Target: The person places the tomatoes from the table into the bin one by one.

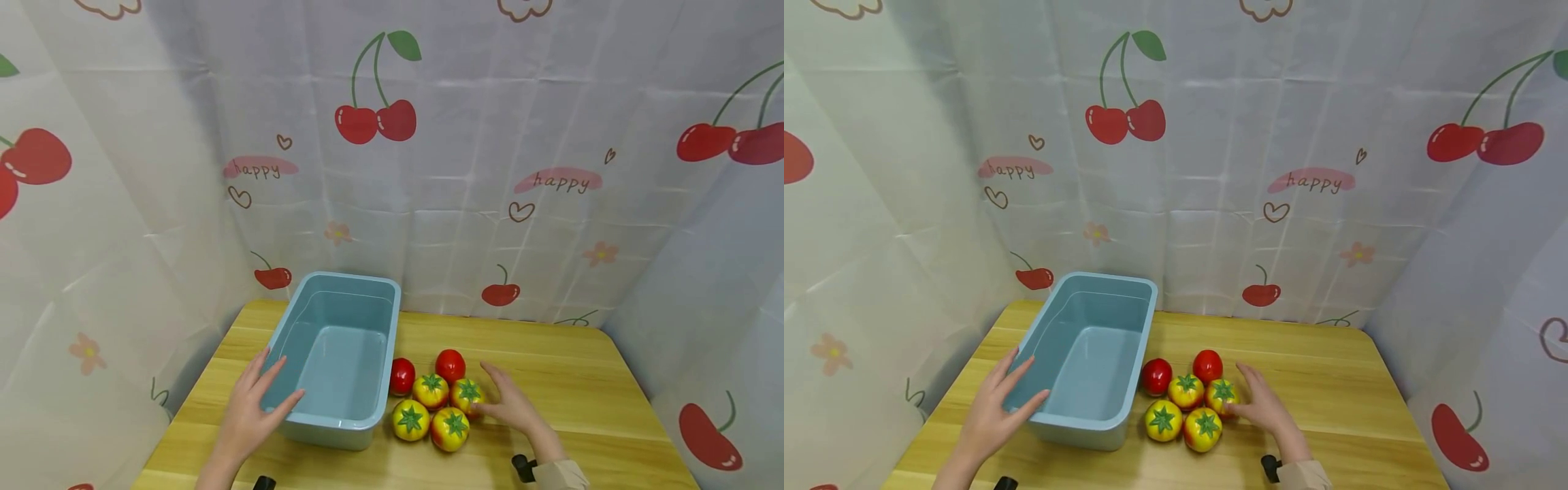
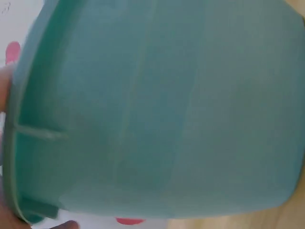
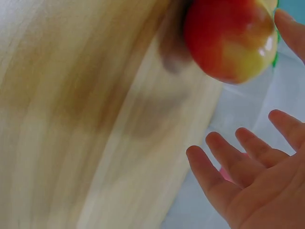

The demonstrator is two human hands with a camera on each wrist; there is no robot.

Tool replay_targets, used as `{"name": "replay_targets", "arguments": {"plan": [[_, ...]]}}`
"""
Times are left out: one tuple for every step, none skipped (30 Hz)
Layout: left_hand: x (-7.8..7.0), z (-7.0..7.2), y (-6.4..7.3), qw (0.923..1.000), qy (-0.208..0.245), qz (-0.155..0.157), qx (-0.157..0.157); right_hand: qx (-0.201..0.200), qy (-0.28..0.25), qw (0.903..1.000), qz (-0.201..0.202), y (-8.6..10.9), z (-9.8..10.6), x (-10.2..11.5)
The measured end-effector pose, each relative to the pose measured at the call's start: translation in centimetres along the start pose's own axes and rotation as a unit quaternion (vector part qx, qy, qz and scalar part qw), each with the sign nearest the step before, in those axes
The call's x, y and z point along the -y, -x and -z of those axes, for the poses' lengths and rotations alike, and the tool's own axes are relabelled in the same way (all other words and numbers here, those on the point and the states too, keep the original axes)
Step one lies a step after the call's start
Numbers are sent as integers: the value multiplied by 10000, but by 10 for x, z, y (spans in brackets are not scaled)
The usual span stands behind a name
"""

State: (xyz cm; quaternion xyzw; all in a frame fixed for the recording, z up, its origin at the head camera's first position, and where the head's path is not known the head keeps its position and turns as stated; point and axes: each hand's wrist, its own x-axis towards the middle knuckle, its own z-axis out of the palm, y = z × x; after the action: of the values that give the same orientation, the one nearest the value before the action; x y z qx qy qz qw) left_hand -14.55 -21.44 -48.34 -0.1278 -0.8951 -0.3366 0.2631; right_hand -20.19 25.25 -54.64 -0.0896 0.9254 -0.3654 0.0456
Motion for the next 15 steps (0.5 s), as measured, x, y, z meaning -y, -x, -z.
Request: {"name": "replay_targets", "arguments": {"plan": [[2,0,1,9997,45,213,81,15,3,10000,-5,-1,-2,-1],[3,1,3,9988,82,444,172,32,-4,10000,-8,-2,-4,-3],[4,1,4,9974,119,655,263,46,1,10000,-6,-3,-5,-4],[5,1,4,9957,147,850,347,66,-6,10000,-5,-4,-7,-6],[6,1,5,9937,155,1023,423,85,-40,10000,1,-5,-9,-7],[6,1,5,9919,147,1163,488,100,-68,9999,-5,-6,-11,-8],[6,1,6,9902,138,1282,541,119,-76,9999,1,-7,-12,-9],[6,1,6,9890,128,1360,574,124,-131,9998,5,-7,-13,-10],[6,1,6,9879,111,1423,612,126,-164,9998,12,-8,-14,-11],[6,1,6,9870,89,1473,641,133,-206,9997,21,-8,-15,-11],[6,1,5,9864,67,1500,662,132,-234,9996,37,-8,-16,-12],[6,1,5,9860,50,1525,678,132,-242,9996,58,-8,-17,-12],[6,1,5,9857,30,1540,685,130,-254,9996,49,-8,-18,-12],[5,1,5,9856,11,1548,685,136,-286,9995,46,-8,-19,-13],[5,1,5,9854,-1,1559,689,144,-296,9995,36,-8,-20,-13]]}}
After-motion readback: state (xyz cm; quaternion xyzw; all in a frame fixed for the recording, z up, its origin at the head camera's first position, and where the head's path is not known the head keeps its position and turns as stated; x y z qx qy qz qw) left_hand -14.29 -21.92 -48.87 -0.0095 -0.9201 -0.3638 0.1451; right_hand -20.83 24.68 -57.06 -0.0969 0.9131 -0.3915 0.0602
